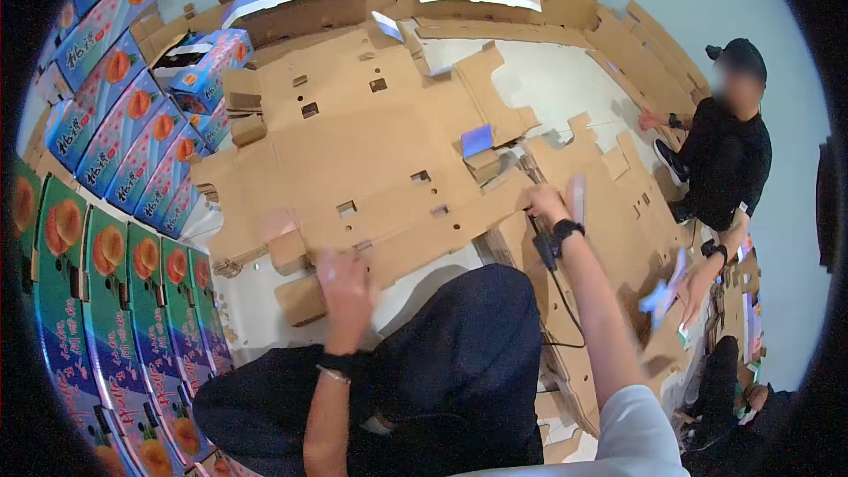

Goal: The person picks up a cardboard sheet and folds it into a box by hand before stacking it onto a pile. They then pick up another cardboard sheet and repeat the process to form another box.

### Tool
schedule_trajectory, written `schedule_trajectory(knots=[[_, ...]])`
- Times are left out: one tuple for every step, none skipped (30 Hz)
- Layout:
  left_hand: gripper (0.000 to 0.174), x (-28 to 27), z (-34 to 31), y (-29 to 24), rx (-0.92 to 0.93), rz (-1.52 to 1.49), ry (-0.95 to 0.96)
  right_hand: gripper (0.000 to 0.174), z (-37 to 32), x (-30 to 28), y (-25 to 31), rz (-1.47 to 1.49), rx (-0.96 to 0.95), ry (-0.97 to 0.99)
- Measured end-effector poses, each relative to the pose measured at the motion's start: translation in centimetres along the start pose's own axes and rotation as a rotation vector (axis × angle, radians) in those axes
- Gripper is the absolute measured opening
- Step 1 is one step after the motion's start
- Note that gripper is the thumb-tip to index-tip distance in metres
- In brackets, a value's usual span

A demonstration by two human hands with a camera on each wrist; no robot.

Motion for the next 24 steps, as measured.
schedule_trajectory(knots=[[0.034, -0.9, -1.1, 1.7, -0.089, 0.060, -0.014, 0.030, -3.3, -0.5, 2.4, -0.072, 0.042, -0.163], [0.030, -1.9, -2.2, 3.6, -0.179, 0.124, -0.032, 0.029, -5.4, -1.6, 5.4, -0.141, 0.035, -0.370], [0.031, -3.3, -2.9, 5.6, -0.233, 0.162, -0.099, 0.029, -5.1, -1.2, 5.1, -0.130, 0.030, -0.370], [0.032, -4.8, -3.8, 7.6, -0.288, 0.205, -0.165, 0.034, -4.8, -1.0, 4.8, -0.194, -0.028, -0.465], [0.032, -5.7, -4.7, 9.2, -0.287, 0.222, -0.165, 0.040, -4.7, -0.6, 5.1, -0.257, -0.086, -0.561], [0.037, -5.8, -6.6, 12.5, -0.657, 0.104, -0.075, 0.052, -6.4, -1.6, 6.9, -0.248, -0.018, -0.472], [0.044, -5.2, -8.7, 14.7, -1.023, -0.029, 0.013, 0.052, -6.9, -1.7, 7.6, -0.237, -0.025, -0.472], [0.044, -4.4, -9.1, 15.4, -1.021, -0.025, 0.002, 0.053, -7.4, -2.0, 8.9, -0.243, -0.147, -0.510], [0.055, -2.1, -9.8, 16.4, -1.098, -0.253, 0.057, 0.054, -8.0, -2.5, 10.1, -0.252, -0.269, -0.549], [0.067, 0.0, -10.3, 17.0, -1.163, -0.486, 0.115, 0.051, -8.3, -2.6, 11.4, -0.172, -0.330, -0.521], [0.067, 1.1, -10.7, 17.9, -1.159, -0.489, 0.105, 0.051, -9.4, -3.3, 13.2, -0.171, -0.337, -0.529], [0.075, 2.0, -11.2, 18.8, -1.175, -0.398, 0.110, 0.046, -11.6, -4.4, 15.7, -0.160, -0.453, -0.496], [0.082, 2.3, -11.5, 19.3, -1.190, -0.305, 0.117, 0.041, -14.0, -5.5, 18.0, -0.148, -0.566, -0.461], [0.082, 2.1, -11.1, 19.0, -1.188, -0.304, 0.116, 0.041, -16.5, -7.0, 19.7, -0.146, -0.566, -0.463], [0.082, 1.6, -10.7, 18.5, -1.220, -0.210, 0.179, 0.041, -18.9, -8.0, 21.4, -0.082, -0.569, -0.292], [0.081, 1.3, -10.6, 18.3, -1.251, -0.115, 0.243, 0.040, -20.8, -8.3, 22.6, -0.019, -0.570, -0.120], [0.081, 1.3, -10.9, 18.7, -1.255, -0.115, 0.247, 0.031, -22.9, -8.3, 23.3, -0.048, -0.678, -0.151], [0.079, 1.9, -11.0, 19.2, -1.233, -0.262, 0.250, 0.032, -25.5, -9.1, 25.3, 0.118, -0.706, -0.040], [0.076, 2.7, -11.1, 19.6, -1.207, -0.411, 0.253, 0.034, -27.1, -8.4, 25.9, 0.122, -0.723, 0.023], [0.076, 3.6, -11.3, 20.2, -1.211, -0.415, 0.257, 0.033, -28.5, -7.8, 26.9, 0.126, -0.847, 0.070], [0.075, 4.8, -11.4, 21.0, -1.219, -0.489, 0.221, 0.033, -29.6, -6.9, 27.7, 0.156, -0.876, 0.145], [0.073, 4.6, -11.0, 20.6, -1.228, -0.561, 0.182, 0.033, -30.4, -5.7, 28.1, 0.148, -0.915, 0.147], [0.073, 4.5, -10.7, 20.1, -1.232, -0.561, 0.176, 0.033, -30.9, -4.3, 28.3, 0.142, -0.958, 0.148], [0.071, 2.3, -8.8, 17.4, -1.202, -0.351, 0.103, 0.032, -30.7, -2.5, 28.1, 0.201, -0.923, 0.219]])
Point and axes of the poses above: each hand's wrist, its own z-axis towards the middle knuckle, its own x-axis out of the palm, y = z × x, the point moved 5 cm from there along z, towards the middle knuckle, and after that the axes turned 2 degrees about -z, right-handed, at the moved point
